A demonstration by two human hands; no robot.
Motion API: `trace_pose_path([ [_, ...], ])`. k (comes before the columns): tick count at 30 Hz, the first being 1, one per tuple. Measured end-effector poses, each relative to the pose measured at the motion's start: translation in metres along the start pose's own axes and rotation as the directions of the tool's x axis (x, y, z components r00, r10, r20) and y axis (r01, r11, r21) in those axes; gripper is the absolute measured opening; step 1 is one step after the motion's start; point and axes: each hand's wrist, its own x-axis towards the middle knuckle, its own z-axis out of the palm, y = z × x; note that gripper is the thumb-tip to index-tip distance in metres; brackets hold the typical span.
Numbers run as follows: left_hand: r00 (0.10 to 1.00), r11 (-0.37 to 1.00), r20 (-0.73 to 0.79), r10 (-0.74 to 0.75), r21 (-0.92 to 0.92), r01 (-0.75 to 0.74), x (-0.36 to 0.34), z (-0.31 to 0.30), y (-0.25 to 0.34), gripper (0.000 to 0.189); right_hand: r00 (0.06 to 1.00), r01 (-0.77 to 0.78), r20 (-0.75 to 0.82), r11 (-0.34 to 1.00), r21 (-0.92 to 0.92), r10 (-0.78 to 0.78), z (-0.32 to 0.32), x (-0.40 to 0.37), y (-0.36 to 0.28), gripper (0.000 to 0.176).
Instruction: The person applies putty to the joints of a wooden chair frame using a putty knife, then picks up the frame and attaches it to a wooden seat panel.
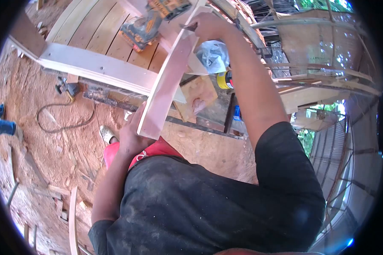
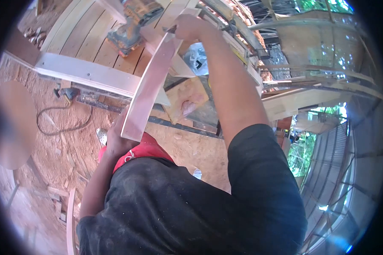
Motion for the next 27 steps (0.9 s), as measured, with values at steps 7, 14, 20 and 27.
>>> trace_pose_path([
  [7, 0.999, 0.998, -0.008, 0.04, 0.05, -0.04, 0.006, 0.001, 0.002, 0.093, 0.969, -0.097, -0.2, 0.967, 0.236, 0.146, -0.039, -0.048, 0.029, 0.051],
  [14, 0.998, 0.98, 0.034, 0.062, 0.185, -0.067, 0.004, 0.009, -0.011, 0.087, 0.946, -0.206, -0.195, 0.945, 0.253, 0.259, -0.017, -0.007, 0.133, 0.054],
  [20, 0.995, 0.96, 0.032, 0.093, 0.261, -0.098, 0.001, 0.01, -0.014, 0.091, 0.969, -0.168, -0.107, 0.912, 0.375, 0.222, -0.011, 0.038, 0.153, 0.05],
  [27, 1.0, 0.994, -0.001, -0.005, 0.108, 0.005, 0.005, 0.005, -0.002, 0.093, 0.905, -0.388, 0.15, 0.624, 0.678, 0.399, -0.024, 0.016, 0.107, 0.061],
])
